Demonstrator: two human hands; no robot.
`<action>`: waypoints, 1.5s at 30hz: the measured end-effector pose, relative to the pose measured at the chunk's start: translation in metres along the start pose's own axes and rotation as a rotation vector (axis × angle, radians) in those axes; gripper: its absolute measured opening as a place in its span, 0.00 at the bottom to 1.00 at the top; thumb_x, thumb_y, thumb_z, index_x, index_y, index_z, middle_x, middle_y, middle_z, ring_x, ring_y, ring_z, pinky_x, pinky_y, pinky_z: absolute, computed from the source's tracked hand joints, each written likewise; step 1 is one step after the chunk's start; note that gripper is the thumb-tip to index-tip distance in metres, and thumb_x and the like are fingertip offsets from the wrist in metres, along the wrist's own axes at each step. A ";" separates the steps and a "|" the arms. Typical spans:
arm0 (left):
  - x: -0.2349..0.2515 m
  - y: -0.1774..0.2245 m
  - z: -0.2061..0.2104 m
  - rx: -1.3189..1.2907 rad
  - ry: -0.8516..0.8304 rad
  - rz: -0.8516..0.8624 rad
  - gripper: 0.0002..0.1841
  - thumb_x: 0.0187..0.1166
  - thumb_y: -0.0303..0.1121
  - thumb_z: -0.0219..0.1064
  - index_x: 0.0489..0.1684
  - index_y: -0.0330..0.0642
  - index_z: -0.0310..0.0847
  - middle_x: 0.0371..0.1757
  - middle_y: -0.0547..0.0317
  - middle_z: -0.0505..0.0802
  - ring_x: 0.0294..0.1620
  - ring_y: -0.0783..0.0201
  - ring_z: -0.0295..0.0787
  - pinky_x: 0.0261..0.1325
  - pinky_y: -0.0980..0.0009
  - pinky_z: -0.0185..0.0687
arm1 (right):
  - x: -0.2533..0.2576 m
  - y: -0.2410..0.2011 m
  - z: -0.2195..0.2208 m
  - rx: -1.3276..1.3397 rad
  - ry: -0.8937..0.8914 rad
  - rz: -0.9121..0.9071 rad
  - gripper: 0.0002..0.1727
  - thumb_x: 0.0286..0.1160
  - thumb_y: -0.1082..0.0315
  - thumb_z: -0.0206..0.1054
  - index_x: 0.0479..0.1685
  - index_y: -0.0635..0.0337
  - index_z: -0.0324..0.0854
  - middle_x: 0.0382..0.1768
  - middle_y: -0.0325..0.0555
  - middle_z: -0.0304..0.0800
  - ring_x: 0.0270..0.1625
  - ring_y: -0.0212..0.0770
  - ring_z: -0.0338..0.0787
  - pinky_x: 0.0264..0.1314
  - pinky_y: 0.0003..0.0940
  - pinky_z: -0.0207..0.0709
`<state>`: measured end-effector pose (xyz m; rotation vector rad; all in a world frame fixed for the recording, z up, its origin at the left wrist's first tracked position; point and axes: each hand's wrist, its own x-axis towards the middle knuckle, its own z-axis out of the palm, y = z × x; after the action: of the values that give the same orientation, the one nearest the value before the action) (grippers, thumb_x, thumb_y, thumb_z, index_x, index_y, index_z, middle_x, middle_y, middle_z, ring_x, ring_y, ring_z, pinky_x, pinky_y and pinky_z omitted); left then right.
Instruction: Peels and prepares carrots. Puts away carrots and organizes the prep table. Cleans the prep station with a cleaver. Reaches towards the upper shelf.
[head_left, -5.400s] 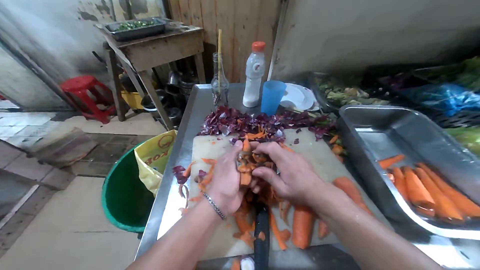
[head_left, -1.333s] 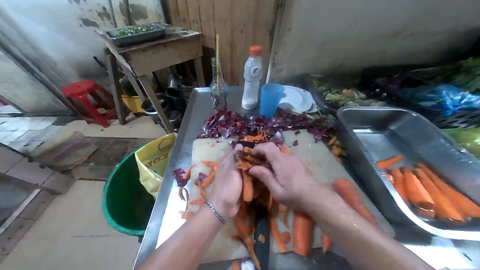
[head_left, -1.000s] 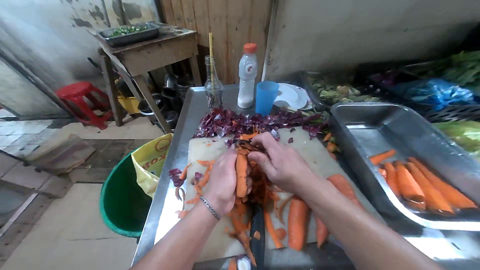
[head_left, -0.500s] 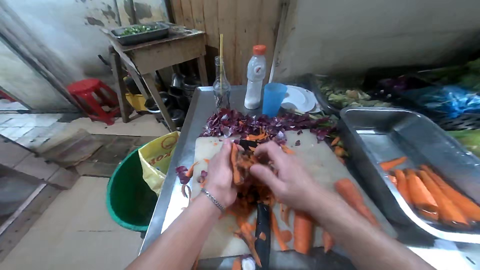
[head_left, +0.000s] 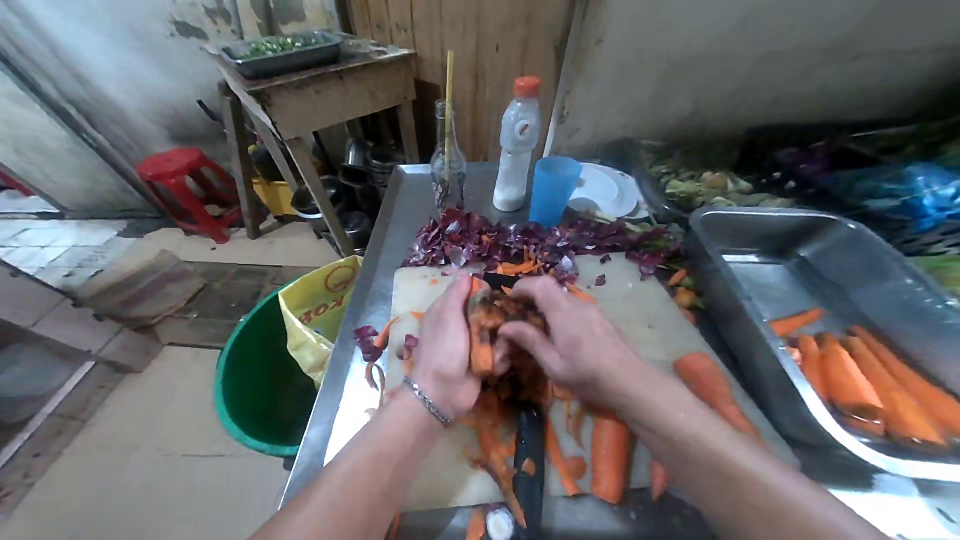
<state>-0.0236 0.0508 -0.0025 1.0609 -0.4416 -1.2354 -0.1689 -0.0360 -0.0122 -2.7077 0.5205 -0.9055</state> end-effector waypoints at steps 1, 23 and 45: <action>-0.002 0.001 0.004 -0.005 -0.012 -0.032 0.31 0.90 0.65 0.40 0.39 0.50 0.78 0.21 0.62 0.80 0.11 0.72 0.69 0.13 0.78 0.68 | 0.001 0.005 -0.004 0.000 0.008 0.055 0.25 0.88 0.46 0.58 0.64 0.59 0.77 0.43 0.48 0.90 0.38 0.47 0.93 0.35 0.49 0.88; -0.005 -0.002 0.011 0.059 -0.078 -0.070 0.23 0.95 0.55 0.39 0.53 0.50 0.75 0.24 0.60 0.79 0.11 0.70 0.70 0.12 0.78 0.71 | -0.002 0.018 -0.014 -0.009 0.066 0.128 0.26 0.89 0.44 0.55 0.64 0.58 0.76 0.42 0.44 0.90 0.41 0.42 0.92 0.38 0.44 0.87; 0.003 0.001 -0.001 0.080 -0.066 -0.035 0.23 0.94 0.56 0.41 0.58 0.53 0.77 0.23 0.59 0.80 0.10 0.70 0.71 0.11 0.76 0.72 | -0.002 0.017 0.000 -0.077 0.053 -0.061 0.26 0.87 0.43 0.57 0.60 0.59 0.78 0.40 0.45 0.89 0.31 0.44 0.91 0.26 0.44 0.85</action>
<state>-0.0211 0.0481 -0.0029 1.1019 -0.5281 -1.2959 -0.1751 -0.0505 -0.0187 -2.7889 0.4950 -0.9958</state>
